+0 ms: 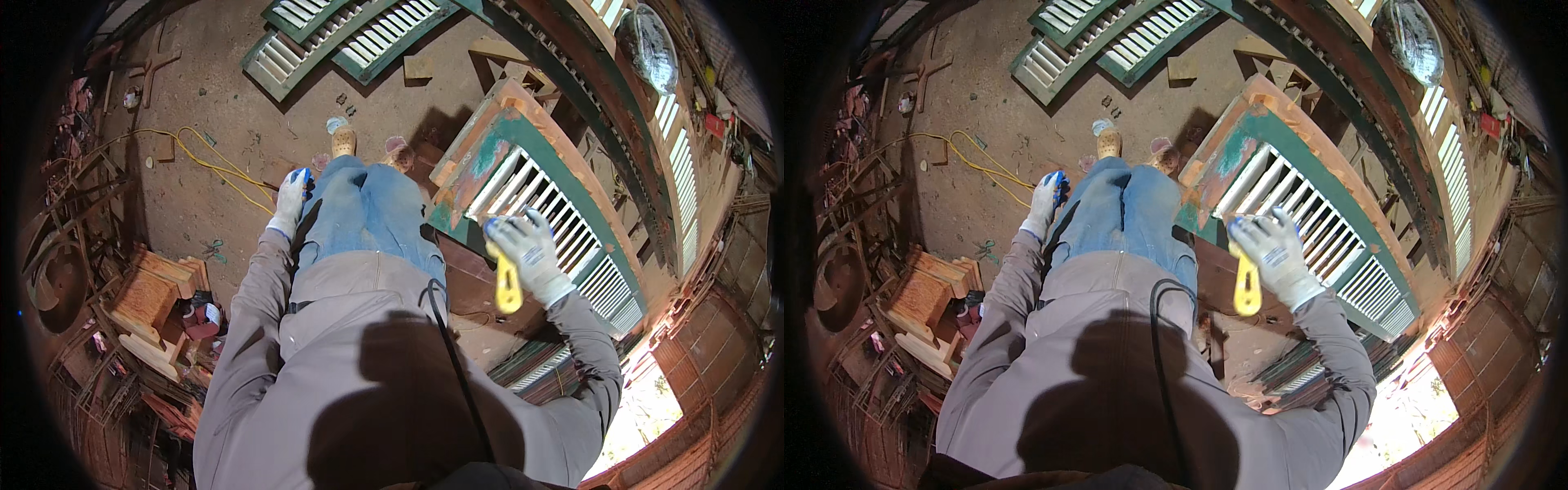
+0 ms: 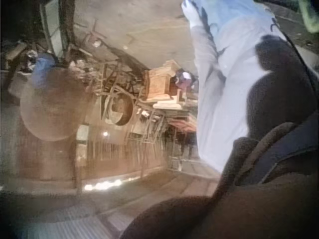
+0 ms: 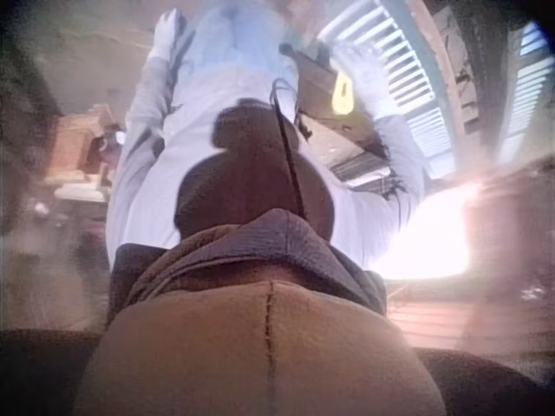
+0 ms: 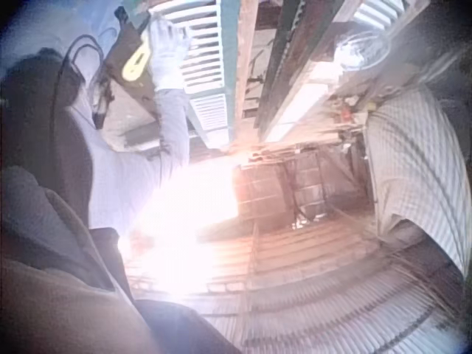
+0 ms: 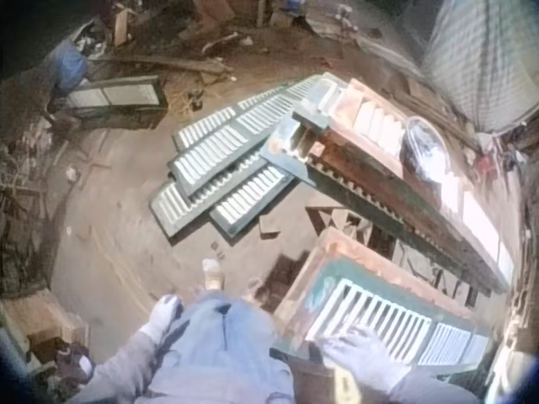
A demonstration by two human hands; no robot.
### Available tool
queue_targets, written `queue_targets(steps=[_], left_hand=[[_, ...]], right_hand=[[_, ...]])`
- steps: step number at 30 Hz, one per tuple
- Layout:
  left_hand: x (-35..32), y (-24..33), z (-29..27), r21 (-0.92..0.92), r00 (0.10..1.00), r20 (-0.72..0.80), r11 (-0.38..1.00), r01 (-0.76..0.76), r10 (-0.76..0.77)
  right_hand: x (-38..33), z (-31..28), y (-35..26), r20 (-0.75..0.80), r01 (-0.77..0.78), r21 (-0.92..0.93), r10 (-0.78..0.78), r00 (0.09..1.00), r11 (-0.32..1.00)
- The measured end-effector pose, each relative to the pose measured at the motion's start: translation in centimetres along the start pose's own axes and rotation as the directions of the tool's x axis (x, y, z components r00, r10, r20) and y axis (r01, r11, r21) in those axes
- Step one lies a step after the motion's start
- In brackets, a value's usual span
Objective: The person applies a brown paste to the slats and frame of a wooden window shutter using a yellow putty knife. They repeatedly scoop the paste from a metal bowl and spread it into the grooves and edges of the shutter.
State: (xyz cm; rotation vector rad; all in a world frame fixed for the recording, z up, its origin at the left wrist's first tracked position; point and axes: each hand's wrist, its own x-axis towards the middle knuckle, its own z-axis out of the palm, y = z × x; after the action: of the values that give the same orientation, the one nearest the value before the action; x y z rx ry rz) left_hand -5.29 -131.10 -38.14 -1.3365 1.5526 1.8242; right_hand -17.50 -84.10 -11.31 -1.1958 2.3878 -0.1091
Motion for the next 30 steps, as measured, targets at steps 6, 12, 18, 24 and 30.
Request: queue_targets(steps=[6, 12, 18, 24, 30], left_hand=[[1.7, -1.1, 0.5, 0.038, 0.996, 0.093, 0.999, 0.014, -0.018], [4.1, -1.4, -1.5, 0.030, 0.997, 0.060, 0.999, -0.045, 0.043], [3.9, -0.9, -3.2, 0.026, 0.996, 0.086, 0.999, 0.020, -0.022], [4.6, 0.1, -3.0, 0.081, 0.990, 0.141, 0.997, 0.008, -0.020], [5.4, 3.4, -2.0, 0.127, 0.978, 0.209, 0.990, -0.057, 0.030]], right_hand=[[8.4, -2.2, 2.0, 0.181, -0.591, 0.697, 0.698, 0.693, 0.406], [14.3, -0.3, 2.7, 0.035, -0.551, 0.360, 0.579, 0.814, 0.753], [14.5, 2.1, 4.0, 0.126, -0.678, 0.531, 0.744, 0.657, 0.509], [15.1, 1.1, 2.1, 0.144, -0.705, 0.290, 0.698, 0.701, 0.647], [15.3, 2.8, -0.2, 0.376, -0.802, 0.386, 0.716, 0.588, 0.456]])
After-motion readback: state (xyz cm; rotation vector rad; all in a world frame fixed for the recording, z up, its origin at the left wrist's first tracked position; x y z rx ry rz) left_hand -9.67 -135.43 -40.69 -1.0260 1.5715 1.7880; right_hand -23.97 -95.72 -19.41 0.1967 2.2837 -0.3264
